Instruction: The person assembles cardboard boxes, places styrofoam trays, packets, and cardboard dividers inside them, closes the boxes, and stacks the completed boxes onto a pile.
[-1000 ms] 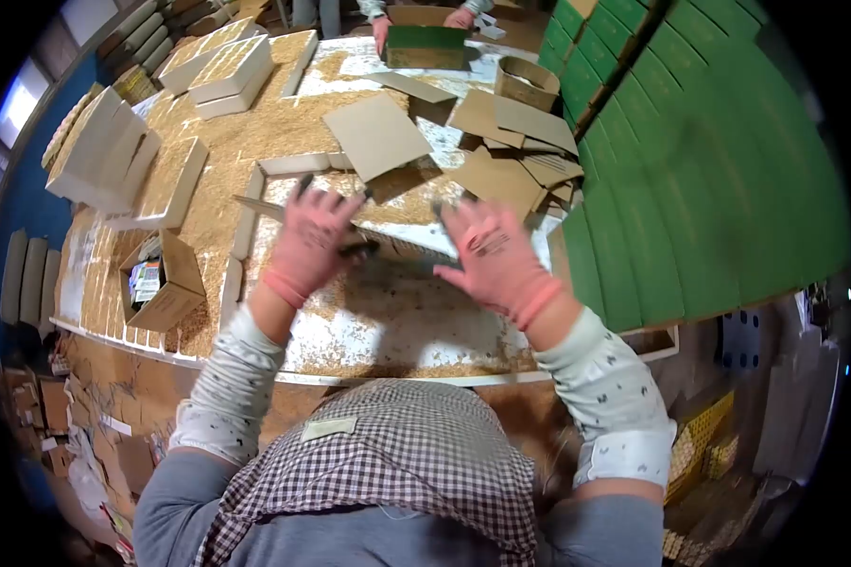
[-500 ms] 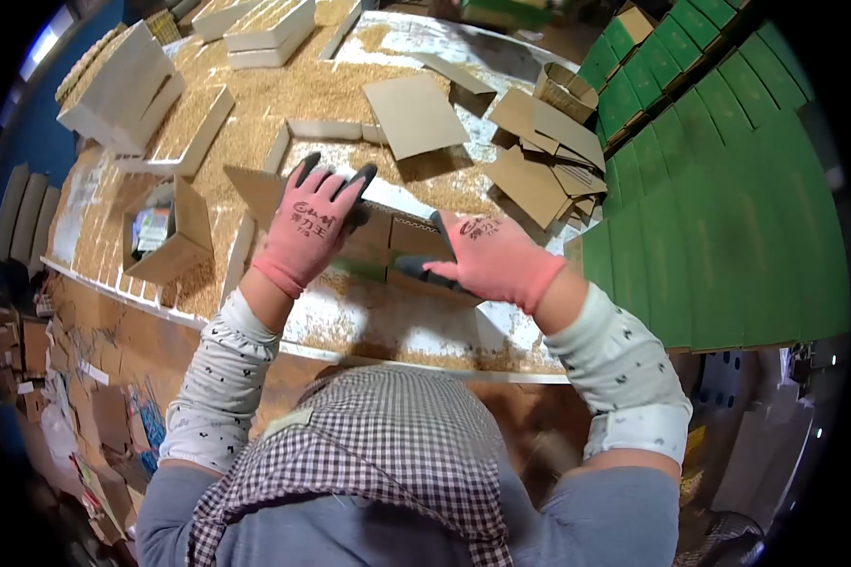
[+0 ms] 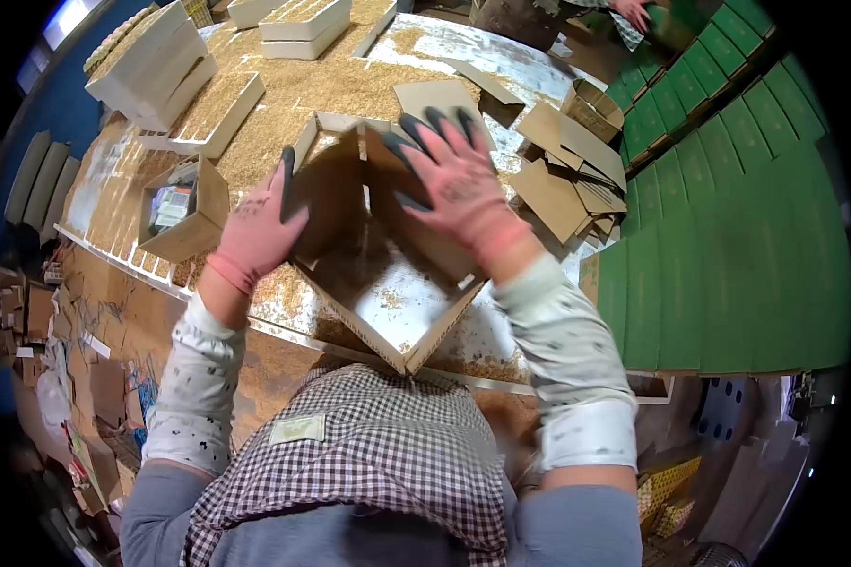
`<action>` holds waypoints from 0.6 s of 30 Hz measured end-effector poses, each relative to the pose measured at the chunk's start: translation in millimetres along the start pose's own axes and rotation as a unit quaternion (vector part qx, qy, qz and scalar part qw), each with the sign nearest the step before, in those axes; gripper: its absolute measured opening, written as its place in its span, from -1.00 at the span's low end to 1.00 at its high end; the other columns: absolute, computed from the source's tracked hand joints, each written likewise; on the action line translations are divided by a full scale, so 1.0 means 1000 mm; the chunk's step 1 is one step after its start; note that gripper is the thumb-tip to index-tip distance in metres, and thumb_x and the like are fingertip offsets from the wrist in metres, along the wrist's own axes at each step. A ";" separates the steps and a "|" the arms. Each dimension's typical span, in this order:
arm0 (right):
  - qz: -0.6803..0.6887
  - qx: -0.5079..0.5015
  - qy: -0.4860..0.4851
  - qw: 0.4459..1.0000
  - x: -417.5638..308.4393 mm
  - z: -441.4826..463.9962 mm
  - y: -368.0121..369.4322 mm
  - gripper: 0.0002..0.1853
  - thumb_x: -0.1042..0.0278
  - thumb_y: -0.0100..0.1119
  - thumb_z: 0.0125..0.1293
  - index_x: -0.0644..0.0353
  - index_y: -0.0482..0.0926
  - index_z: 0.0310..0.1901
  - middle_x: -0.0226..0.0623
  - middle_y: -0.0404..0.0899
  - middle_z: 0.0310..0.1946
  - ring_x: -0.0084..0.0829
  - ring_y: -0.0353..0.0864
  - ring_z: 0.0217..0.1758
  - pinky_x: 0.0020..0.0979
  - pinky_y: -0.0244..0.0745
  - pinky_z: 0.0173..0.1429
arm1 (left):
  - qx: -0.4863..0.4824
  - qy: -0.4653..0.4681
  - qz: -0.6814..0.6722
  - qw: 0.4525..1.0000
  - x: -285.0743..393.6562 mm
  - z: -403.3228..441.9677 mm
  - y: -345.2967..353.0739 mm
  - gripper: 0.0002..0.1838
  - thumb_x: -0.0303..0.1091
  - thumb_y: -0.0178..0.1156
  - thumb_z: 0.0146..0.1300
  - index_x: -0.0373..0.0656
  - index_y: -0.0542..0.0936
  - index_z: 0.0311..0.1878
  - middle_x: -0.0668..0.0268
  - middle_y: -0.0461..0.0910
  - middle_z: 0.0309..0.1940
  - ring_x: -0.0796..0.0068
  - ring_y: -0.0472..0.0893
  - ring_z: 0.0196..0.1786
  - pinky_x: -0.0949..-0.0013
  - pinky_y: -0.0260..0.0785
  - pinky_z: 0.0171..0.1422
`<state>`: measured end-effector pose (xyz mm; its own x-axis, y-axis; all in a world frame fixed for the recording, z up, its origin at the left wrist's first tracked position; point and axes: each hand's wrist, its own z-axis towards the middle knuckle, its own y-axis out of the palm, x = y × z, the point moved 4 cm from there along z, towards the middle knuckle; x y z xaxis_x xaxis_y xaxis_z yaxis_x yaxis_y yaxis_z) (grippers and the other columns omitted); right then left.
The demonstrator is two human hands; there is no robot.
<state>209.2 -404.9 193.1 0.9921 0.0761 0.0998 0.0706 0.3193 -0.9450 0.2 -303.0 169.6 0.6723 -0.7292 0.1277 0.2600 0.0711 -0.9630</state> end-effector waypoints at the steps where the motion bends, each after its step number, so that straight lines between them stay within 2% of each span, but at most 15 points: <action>1: 0.060 -0.014 0.002 0.998 0.007 -0.021 -0.019 -0.10 -0.23 0.32 -0.08 0.13 0.30 0.26 -0.10 0.19 0.33 -0.05 0.00 0.45 -0.04 -0.16 0.48 | -0.051 -0.003 -0.073 0.996 -0.002 0.009 0.005 -0.23 0.00 0.05 0.26 -0.32 0.10 0.37 -0.07 0.24 0.31 0.05 0.19 0.39 0.13 -0.07 0.48; 2: 0.234 -0.176 -0.035 0.956 0.021 -0.053 -0.026 -0.06 -0.23 0.34 -0.13 0.13 0.30 0.27 -0.10 0.18 0.33 -0.03 0.00 0.45 -0.03 -0.18 0.48 | -0.050 0.041 0.042 0.997 0.007 0.007 0.002 -0.24 0.06 0.01 0.27 -0.29 0.12 0.37 -0.04 0.26 0.30 0.05 0.20 0.39 0.16 -0.07 0.48; 3: 0.393 -0.330 -0.070 0.855 0.022 -0.085 -0.036 -0.03 -0.22 0.37 -0.18 0.13 0.30 0.27 -0.10 0.18 0.33 0.00 0.00 0.45 -0.02 -0.21 0.49 | -0.166 0.055 -0.002 0.985 0.013 0.009 0.000 -0.27 0.08 0.02 0.26 -0.14 0.18 0.38 0.03 0.25 0.32 0.08 0.23 0.37 0.22 -0.01 0.46; 5: 0.178 -0.345 -0.039 0.921 -0.024 -0.094 -0.044 -0.01 -0.15 0.40 -0.20 0.13 0.25 0.30 -0.06 0.13 0.36 0.01 -0.01 0.46 0.03 -0.20 0.47 | -0.344 0.148 -0.015 0.927 0.042 0.005 0.008 -0.36 0.13 0.00 0.25 0.00 0.31 0.32 0.10 0.36 0.25 0.13 0.33 0.31 0.25 0.12 0.39; 7: 0.102 -0.136 0.128 0.977 -0.054 -0.089 0.016 -0.13 -0.03 0.30 -0.04 0.10 0.21 0.31 -0.02 0.15 0.34 0.00 0.03 0.44 0.02 -0.08 0.44 | -0.337 0.132 0.030 0.932 0.059 0.034 0.011 -0.40 0.21 -0.14 0.28 0.00 0.47 0.18 0.22 0.46 0.17 0.32 0.40 0.26 0.24 0.04 0.42; 8: 0.032 -0.215 0.068 0.974 -0.055 -0.109 0.080 -0.21 0.05 0.24 0.02 0.08 0.21 0.30 -0.01 0.16 0.33 0.01 0.09 0.41 0.02 -0.04 0.42 | -0.303 0.119 -0.006 0.945 0.056 0.049 0.037 -0.44 0.22 -0.13 0.27 -0.03 0.58 0.00 0.19 0.54 0.06 0.31 0.48 0.18 0.31 0.13 0.36; 9: -0.041 -0.285 0.005 0.958 -0.052 -0.116 0.122 -0.28 0.13 0.19 0.08 0.06 0.20 0.30 0.01 0.16 0.32 0.01 0.14 0.38 0.02 0.01 0.40 | -0.297 0.029 -0.024 0.954 0.063 0.061 0.047 -0.48 0.20 -0.09 0.25 -0.03 0.62 -0.13 0.18 0.62 -0.13 0.25 0.55 0.04 0.33 0.22 0.26; 10: 0.031 -0.110 -0.049 0.992 -0.043 -0.099 0.102 -0.45 0.28 0.14 0.09 0.06 0.35 0.18 -0.04 0.33 0.21 -0.06 0.34 0.25 -0.11 0.22 0.29 | -0.146 0.043 -0.047 0.987 0.061 0.061 0.077 -0.52 0.17 -0.05 0.24 -0.04 0.61 -0.17 0.19 0.63 -0.22 0.25 0.56 -0.03 0.32 0.24 0.23; 11: -0.003 -0.248 -0.062 0.967 -0.030 -0.050 0.026 -0.53 0.30 0.19 0.04 0.07 0.45 0.06 -0.13 0.48 0.02 -0.16 0.49 0.04 -0.27 0.39 0.12 | 0.011 0.052 -0.069 0.996 0.057 0.056 0.101 -0.55 0.14 -0.01 0.22 -0.04 0.61 -0.21 0.20 0.64 -0.31 0.24 0.57 -0.10 0.31 0.26 0.19; 12: 0.113 -0.011 -0.004 0.994 0.007 -0.047 -0.002 -0.64 0.29 0.21 0.03 0.08 0.53 -0.07 -0.24 0.55 -0.17 -0.25 0.54 -0.12 -0.39 0.45 -0.05 | -0.044 0.046 -0.099 0.993 0.062 0.053 0.090 -0.68 0.01 0.14 0.14 -0.01 0.63 -0.27 0.22 0.61 -0.34 0.23 0.54 -0.05 0.28 0.29 0.17; 13: 0.201 0.100 0.120 0.967 0.048 -0.046 -0.028 -0.65 0.26 0.24 0.04 0.10 0.53 -0.10 -0.12 0.53 -0.18 -0.20 0.51 -0.14 -0.31 0.43 -0.05 | 0.005 0.068 -0.099 0.993 0.061 0.049 0.096 -0.67 -0.10 0.18 0.08 -0.05 0.59 -0.13 0.18 0.57 -0.16 0.18 0.47 0.05 0.18 0.20 0.26; 15: -0.115 0.110 0.194 0.968 0.067 -0.050 -0.001 -0.57 0.20 0.21 0.09 0.14 0.48 0.00 0.03 0.49 -0.08 -0.10 0.49 -0.06 -0.25 0.40 0.04 | 0.230 0.057 -0.140 0.961 0.059 0.035 0.060 -0.53 -0.22 0.20 0.01 -0.10 0.49 0.05 0.13 0.48 -0.01 0.09 0.39 0.13 0.06 0.10 0.33; 16: -0.101 0.065 0.113 0.986 0.039 -0.058 0.028 -0.51 0.14 0.19 0.12 0.16 0.41 0.08 0.08 0.44 -0.02 -0.06 0.47 -0.02 -0.22 0.37 0.07 | 0.244 0.022 -0.141 0.959 0.053 0.030 0.049 -0.41 -0.28 0.21 -0.04 -0.14 0.40 0.14 0.07 0.39 0.08 0.01 0.31 0.19 0.00 0.05 0.36; 17: -0.089 0.026 0.029 0.995 0.000 -0.064 0.055 -0.44 0.08 0.16 0.16 0.18 0.35 0.15 0.13 0.39 0.05 -0.02 0.45 0.02 -0.19 0.35 0.10 | 0.280 -0.006 -0.106 0.954 0.048 0.030 0.047 -0.47 -0.25 0.21 0.02 -0.16 0.44 0.11 0.05 0.46 -0.01 0.05 0.38 0.14 0.06 0.11 0.34; 18: 0.042 -0.105 0.183 0.977 -0.016 -0.075 0.083 -0.49 0.05 0.07 0.24 0.19 0.36 0.14 0.11 0.40 0.06 -0.07 0.45 0.04 -0.21 0.35 0.11 | 0.097 -0.068 -0.086 0.989 0.040 0.036 0.065 -0.51 -0.22 0.19 0.08 -0.18 0.45 0.09 0.04 0.49 -0.03 0.07 0.42 0.09 0.11 0.15 0.31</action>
<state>206.5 -450.7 89.6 0.9634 -0.2607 -0.0618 -0.0306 0.1222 -0.9920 68.7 -303.4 120.4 0.6904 -0.6437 0.3301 0.4981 0.0921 -0.8622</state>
